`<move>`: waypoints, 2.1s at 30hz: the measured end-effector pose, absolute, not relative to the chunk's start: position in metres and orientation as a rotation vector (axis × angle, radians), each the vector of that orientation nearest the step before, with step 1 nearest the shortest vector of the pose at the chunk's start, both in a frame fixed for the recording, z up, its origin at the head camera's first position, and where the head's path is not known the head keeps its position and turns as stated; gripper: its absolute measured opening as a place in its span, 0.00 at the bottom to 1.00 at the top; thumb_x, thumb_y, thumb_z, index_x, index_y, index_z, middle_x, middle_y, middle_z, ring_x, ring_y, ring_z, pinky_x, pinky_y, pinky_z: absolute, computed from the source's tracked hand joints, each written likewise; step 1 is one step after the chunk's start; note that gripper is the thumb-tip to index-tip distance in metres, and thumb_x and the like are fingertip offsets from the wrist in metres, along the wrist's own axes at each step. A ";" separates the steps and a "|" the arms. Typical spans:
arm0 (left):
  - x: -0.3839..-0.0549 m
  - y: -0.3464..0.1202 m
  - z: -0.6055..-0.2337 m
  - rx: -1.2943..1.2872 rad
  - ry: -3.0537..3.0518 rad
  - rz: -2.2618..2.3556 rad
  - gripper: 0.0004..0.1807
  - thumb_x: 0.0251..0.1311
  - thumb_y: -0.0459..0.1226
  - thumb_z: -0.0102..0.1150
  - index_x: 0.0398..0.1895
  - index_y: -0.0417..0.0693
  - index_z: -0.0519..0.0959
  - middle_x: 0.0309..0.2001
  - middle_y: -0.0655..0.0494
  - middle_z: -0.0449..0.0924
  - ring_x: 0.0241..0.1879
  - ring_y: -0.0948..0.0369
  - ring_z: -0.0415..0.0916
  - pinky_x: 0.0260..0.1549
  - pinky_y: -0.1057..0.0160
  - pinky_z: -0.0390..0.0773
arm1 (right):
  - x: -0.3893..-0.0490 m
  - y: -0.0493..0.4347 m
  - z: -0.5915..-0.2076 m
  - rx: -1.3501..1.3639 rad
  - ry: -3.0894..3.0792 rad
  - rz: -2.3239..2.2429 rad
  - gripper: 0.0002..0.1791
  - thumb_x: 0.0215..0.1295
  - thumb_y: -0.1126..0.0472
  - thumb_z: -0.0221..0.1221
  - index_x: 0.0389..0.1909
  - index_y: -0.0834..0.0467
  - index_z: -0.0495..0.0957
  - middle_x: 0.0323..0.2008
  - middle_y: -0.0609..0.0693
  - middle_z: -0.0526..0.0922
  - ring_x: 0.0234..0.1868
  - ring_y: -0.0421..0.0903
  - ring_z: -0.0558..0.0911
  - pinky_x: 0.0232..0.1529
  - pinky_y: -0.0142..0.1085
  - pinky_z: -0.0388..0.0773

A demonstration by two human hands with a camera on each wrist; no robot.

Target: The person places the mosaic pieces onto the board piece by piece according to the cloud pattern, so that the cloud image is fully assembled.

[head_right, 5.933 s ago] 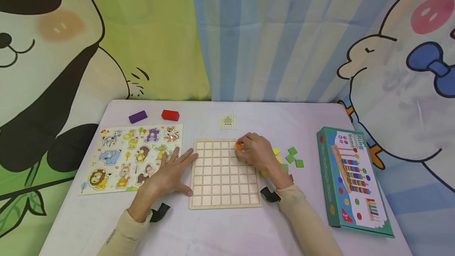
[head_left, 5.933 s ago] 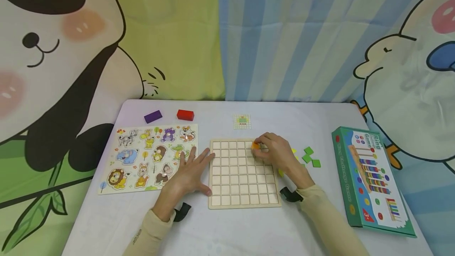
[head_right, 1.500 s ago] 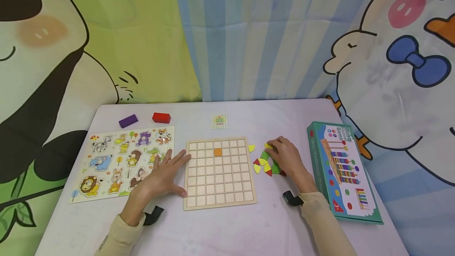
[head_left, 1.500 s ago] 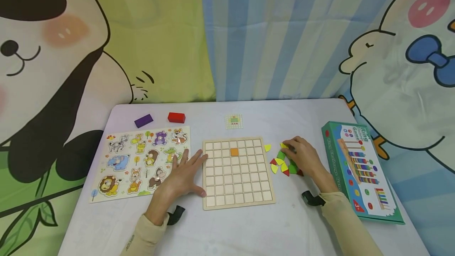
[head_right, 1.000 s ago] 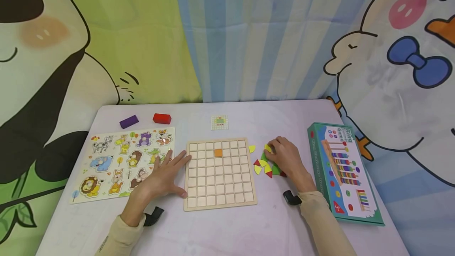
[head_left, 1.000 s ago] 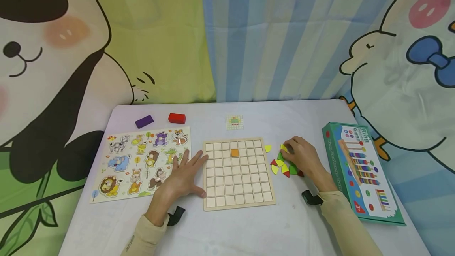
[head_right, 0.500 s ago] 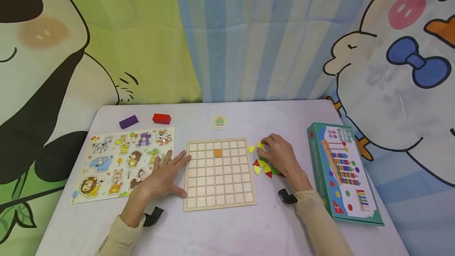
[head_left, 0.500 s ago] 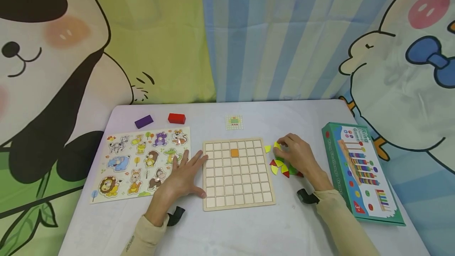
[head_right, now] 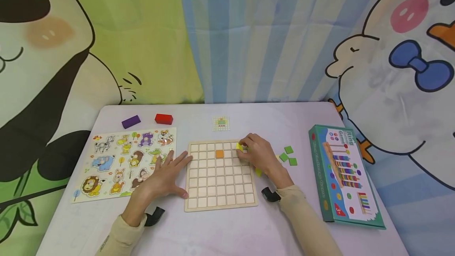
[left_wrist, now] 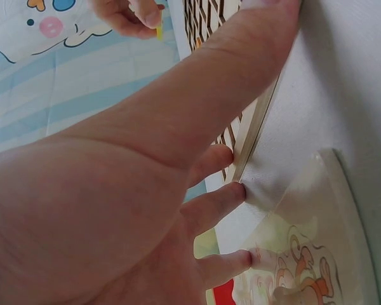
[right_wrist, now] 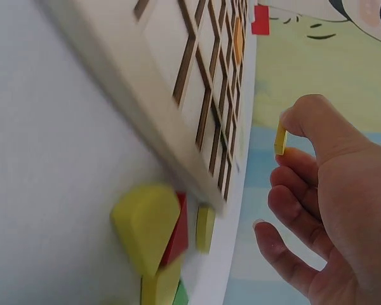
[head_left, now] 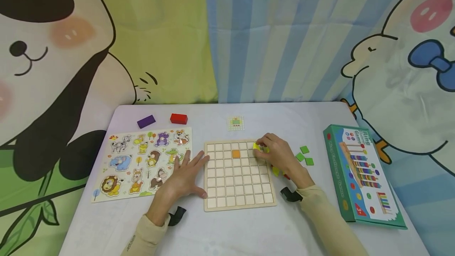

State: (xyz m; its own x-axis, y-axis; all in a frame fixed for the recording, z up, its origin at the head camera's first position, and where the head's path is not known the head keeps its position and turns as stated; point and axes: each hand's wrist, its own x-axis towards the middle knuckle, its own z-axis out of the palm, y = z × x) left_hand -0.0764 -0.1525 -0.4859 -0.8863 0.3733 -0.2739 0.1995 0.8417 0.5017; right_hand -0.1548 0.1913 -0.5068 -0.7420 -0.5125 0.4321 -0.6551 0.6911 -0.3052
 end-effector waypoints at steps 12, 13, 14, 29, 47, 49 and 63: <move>-0.076 -0.152 -0.486 0.427 2.655 0.679 0.66 0.31 0.48 0.86 0.79 0.51 0.60 0.82 0.47 0.49 0.80 0.34 0.31 0.70 0.24 0.29 | -0.155 0.162 -0.513 0.972 -2.697 0.618 0.13 0.60 0.53 0.71 0.40 0.57 0.86 0.38 0.48 0.84 0.38 0.42 0.82 0.39 0.37 0.84; -0.076 -0.152 -0.486 0.427 2.656 0.681 0.66 0.31 0.48 0.86 0.79 0.51 0.60 0.82 0.47 0.49 0.80 0.34 0.31 0.70 0.24 0.29 | -0.154 0.160 -0.513 0.966 -2.718 0.620 0.13 0.61 0.53 0.70 0.40 0.57 0.86 0.38 0.47 0.84 0.38 0.42 0.82 0.39 0.37 0.83; -0.076 -0.152 -0.486 0.427 2.657 0.683 0.66 0.30 0.48 0.86 0.79 0.51 0.60 0.82 0.47 0.49 0.80 0.34 0.31 0.70 0.24 0.29 | -0.154 0.160 -0.514 0.964 -2.735 0.619 0.13 0.61 0.52 0.70 0.40 0.56 0.86 0.38 0.47 0.84 0.38 0.42 0.82 0.40 0.37 0.83; -0.075 -0.151 -0.482 0.428 2.661 0.692 0.66 0.30 0.48 0.86 0.79 0.50 0.60 0.82 0.46 0.50 0.80 0.34 0.32 0.70 0.23 0.30 | -0.152 0.157 -0.516 1.051 -2.730 0.568 0.11 0.62 0.54 0.69 0.42 0.55 0.87 0.39 0.46 0.85 0.37 0.42 0.81 0.39 0.36 0.82; -0.075 -0.152 -0.482 0.449 2.676 0.659 0.66 0.30 0.49 0.86 0.78 0.48 0.61 0.81 0.44 0.51 0.79 0.32 0.35 0.69 0.22 0.32 | -0.148 0.164 -0.514 1.046 -2.746 0.603 0.14 0.62 0.54 0.70 0.45 0.56 0.88 0.41 0.47 0.85 0.38 0.42 0.81 0.38 0.37 0.81; -0.075 -0.152 -0.483 0.450 2.673 0.654 0.66 0.31 0.49 0.86 0.79 0.49 0.60 0.81 0.45 0.50 0.79 0.32 0.34 0.70 0.22 0.32 | -0.148 0.167 -0.514 1.042 -2.736 0.616 0.13 0.62 0.55 0.71 0.44 0.57 0.88 0.41 0.48 0.85 0.38 0.42 0.81 0.38 0.37 0.82; -0.077 -0.151 -0.484 0.440 2.668 0.640 0.66 0.31 0.50 0.85 0.79 0.50 0.59 0.82 0.46 0.49 0.80 0.33 0.33 0.70 0.22 0.32 | -0.147 0.211 -0.507 0.921 -2.725 0.699 0.15 0.61 0.57 0.71 0.45 0.61 0.87 0.41 0.51 0.85 0.39 0.47 0.83 0.39 0.41 0.84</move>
State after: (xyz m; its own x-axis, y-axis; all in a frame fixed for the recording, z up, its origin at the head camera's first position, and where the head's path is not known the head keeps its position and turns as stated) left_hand -0.0768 -0.1514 -0.4845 -0.8863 0.3759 -0.2707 0.2122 0.8489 0.4841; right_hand -0.1468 0.2105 -0.5070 -0.7917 -0.5253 0.3119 -0.6105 0.6977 -0.3748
